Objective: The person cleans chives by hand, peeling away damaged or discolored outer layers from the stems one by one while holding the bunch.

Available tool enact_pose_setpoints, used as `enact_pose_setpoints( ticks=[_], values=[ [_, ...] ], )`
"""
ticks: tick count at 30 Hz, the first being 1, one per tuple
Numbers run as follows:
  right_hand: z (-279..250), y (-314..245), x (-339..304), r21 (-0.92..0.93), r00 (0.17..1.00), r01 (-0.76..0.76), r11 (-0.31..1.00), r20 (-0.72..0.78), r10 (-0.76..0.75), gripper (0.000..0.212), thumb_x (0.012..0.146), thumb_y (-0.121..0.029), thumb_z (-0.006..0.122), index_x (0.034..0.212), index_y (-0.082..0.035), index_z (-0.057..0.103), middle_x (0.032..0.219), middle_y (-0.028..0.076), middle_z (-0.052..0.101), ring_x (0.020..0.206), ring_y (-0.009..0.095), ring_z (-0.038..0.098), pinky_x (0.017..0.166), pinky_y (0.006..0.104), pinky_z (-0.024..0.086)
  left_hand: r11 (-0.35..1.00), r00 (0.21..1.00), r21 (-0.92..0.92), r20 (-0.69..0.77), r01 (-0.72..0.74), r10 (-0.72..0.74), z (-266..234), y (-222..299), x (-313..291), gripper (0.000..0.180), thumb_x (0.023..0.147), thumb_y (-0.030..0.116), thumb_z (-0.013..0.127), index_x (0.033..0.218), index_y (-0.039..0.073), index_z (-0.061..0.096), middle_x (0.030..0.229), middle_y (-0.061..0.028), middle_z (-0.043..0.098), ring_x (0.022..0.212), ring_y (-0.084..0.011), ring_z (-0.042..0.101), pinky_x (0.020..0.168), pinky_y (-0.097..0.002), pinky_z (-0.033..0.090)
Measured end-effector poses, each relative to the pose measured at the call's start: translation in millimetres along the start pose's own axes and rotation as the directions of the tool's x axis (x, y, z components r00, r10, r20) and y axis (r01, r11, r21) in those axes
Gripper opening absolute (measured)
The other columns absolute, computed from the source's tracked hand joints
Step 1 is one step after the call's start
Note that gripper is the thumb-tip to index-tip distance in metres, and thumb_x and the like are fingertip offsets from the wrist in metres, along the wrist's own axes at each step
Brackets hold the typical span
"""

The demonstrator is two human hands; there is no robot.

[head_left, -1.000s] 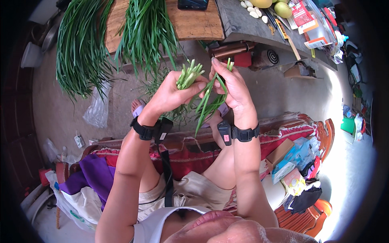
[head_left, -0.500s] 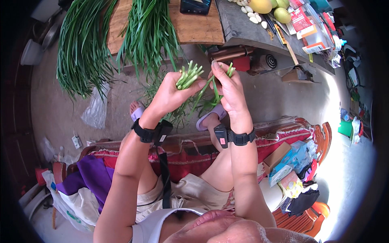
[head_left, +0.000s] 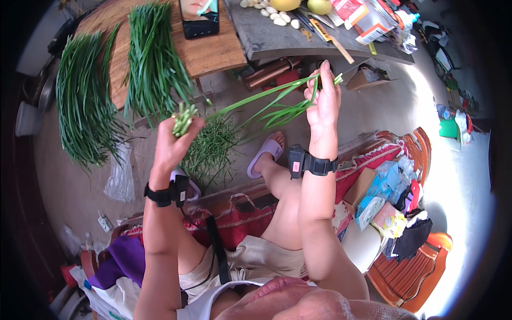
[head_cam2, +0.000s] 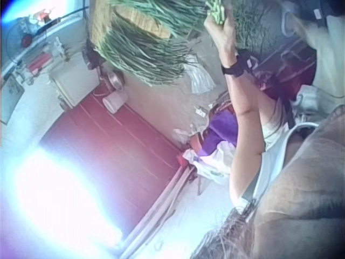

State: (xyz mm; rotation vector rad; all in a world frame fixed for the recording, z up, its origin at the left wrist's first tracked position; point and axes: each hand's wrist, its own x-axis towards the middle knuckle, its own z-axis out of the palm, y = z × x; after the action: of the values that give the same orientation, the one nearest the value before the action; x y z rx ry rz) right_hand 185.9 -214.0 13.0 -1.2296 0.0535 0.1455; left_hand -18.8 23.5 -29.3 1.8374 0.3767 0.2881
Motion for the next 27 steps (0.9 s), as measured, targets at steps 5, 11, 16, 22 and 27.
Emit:
enact_pose_setpoints(
  ticks=[5, 11, 16, 22, 27],
  values=[
    [-20.3, -12.9, 9.6, 0.141, 0.996, 0.040, 0.989, -0.088, -0.027, 0.029, 0.091, -0.036, 0.064, 0.081, -0.009, 0.056, 0.061, -0.005, 0.045, 0.049, 0.003, 0.037, 0.041, 0.0192, 0.025, 0.991, 0.988, -0.102, -0.117, 0.090, -0.102, -15.6, -6.0, -0.8, 0.021, 0.088, 0.021, 0.068, 0.079, 0.002, 0.065, 0.059, 0.0077, 0.049, 0.054, -0.0027, 0.041, 0.047, -0.0230, 0.029],
    [-41.2, -15.1, 17.2, 0.225, 0.984, 0.067, 0.972, -0.174, -0.028, 0.027, 0.093, -0.035, 0.061, 0.082, -0.011, 0.052, 0.063, -0.005, 0.045, 0.047, 0.002, 0.033, 0.041, 0.0189, 0.022, 0.967, 0.970, -0.243, -0.205, 0.079, -0.131, -21.9, -7.8, -0.8, 0.023, 0.091, 0.022, 0.065, 0.081, 0.002, 0.063, 0.056, 0.0064, 0.046, 0.048, -0.0020, 0.038, 0.042, -0.0207, 0.024],
    [-35.1, -12.5, 19.5, 0.300, 0.986, 0.075, 0.951, -0.166, -0.025, 0.029, 0.093, -0.036, 0.060, 0.081, -0.011, 0.051, 0.064, -0.005, 0.043, 0.045, 0.002, 0.030, 0.039, 0.0195, 0.021, 0.868, 0.877, -0.483, -0.460, -0.119, -0.136, -35.7, -21.5, 2.3, 0.013, 0.091, 0.019, 0.064, 0.088, 0.006, 0.061, 0.056, 0.0056, 0.044, 0.042, -0.0042, 0.035, 0.039, -0.0206, 0.024],
    [8.8, -0.5, -3.1, 0.164, 0.999, -0.037, 0.986, 0.036, 0.032, 0.029, 0.094, -0.036, 0.059, 0.085, -0.009, 0.054, 0.066, -0.003, 0.046, 0.045, 0.002, 0.031, 0.040, 0.0183, 0.023, 0.964, 0.923, -0.266, -0.375, -0.018, -0.087, -11.2, 3.4, -7.0, 0.008, 0.083, 0.013, 0.072, 0.081, 0.008, 0.066, 0.063, 0.0041, 0.057, 0.049, -0.0044, 0.048, 0.043, -0.0202, 0.033],
    [39.0, 20.6, -28.2, 0.085, 0.974, -0.129, 0.988, 0.199, 0.110, 0.031, 0.095, -0.037, 0.057, 0.082, -0.009, 0.056, 0.067, -0.002, 0.049, 0.045, 0.002, 0.032, 0.042, 0.0179, 0.024, 0.976, 0.997, -0.217, -0.073, -0.028, 0.012, 23.4, 41.6, -4.8, 0.011, 0.084, 0.004, 0.068, 0.094, 0.001, 0.070, 0.085, -0.0022, 0.069, 0.077, -0.0088, 0.062, 0.070, -0.0229, 0.049]
  ],
)
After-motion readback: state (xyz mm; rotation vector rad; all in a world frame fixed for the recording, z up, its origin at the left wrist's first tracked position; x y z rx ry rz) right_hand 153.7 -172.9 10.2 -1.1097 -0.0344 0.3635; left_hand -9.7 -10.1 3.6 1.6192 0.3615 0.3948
